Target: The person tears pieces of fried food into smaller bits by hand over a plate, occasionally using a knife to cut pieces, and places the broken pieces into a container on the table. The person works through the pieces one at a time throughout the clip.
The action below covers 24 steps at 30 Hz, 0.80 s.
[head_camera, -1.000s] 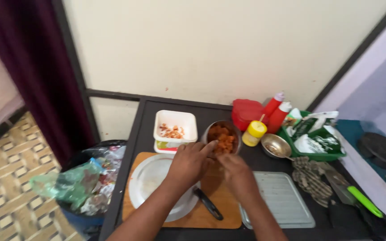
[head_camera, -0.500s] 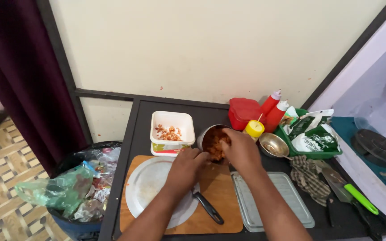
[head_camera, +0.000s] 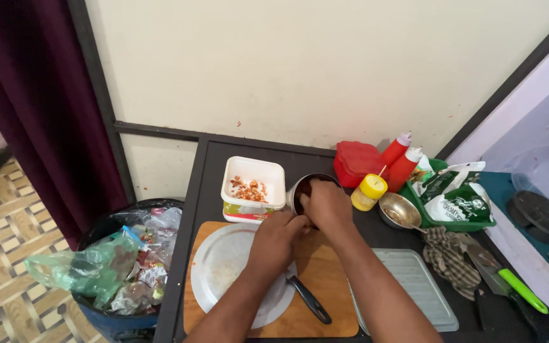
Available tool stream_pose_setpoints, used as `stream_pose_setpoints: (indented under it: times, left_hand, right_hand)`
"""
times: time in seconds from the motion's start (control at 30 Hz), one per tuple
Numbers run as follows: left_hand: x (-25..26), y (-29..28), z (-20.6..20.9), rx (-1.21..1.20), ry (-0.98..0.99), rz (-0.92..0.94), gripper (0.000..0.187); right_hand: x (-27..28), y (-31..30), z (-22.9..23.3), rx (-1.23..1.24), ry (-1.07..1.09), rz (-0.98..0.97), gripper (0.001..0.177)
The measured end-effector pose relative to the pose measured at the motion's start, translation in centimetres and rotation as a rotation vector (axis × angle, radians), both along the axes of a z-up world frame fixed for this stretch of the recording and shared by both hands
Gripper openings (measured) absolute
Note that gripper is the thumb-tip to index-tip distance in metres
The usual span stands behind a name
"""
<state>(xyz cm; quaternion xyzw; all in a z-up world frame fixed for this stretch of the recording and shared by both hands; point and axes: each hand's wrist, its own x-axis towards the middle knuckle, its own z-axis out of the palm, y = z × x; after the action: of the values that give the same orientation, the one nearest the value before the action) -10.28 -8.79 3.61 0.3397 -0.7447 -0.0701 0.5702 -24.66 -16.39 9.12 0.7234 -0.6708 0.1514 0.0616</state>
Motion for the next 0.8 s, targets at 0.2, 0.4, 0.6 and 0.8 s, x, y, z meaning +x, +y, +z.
stream_pose_setpoints:
  times: [0.2, 0.4, 0.6, 0.8]
  left_hand:
    - [0.0, -0.4, -0.5, -0.005, 0.016, 0.055, 0.014]
    - [-0.3, -0.2, -0.9, 0.021, -0.028, 0.057, 0.010]
    - [-0.1, 0.1, -0.2, -0.002, 0.033, -0.011, 0.018]
    - [0.0, -0.1, -0.7, 0.020, 0.010, 0.025, 0.013]
  right_hand:
    - [1.1, 0.1, 1.7, 0.107, 0.013, -0.037, 0.037]
    - [-0.6, -2.1, -0.8, 0.231, -0.010, -0.068, 0.036]
    - [-1.0, -2.1, -0.7, 0.295, -0.337, -0.014, 0.038]
    - [1.3, 0.9, 1.1, 0.087, -0.235, 0.037, 0.036]
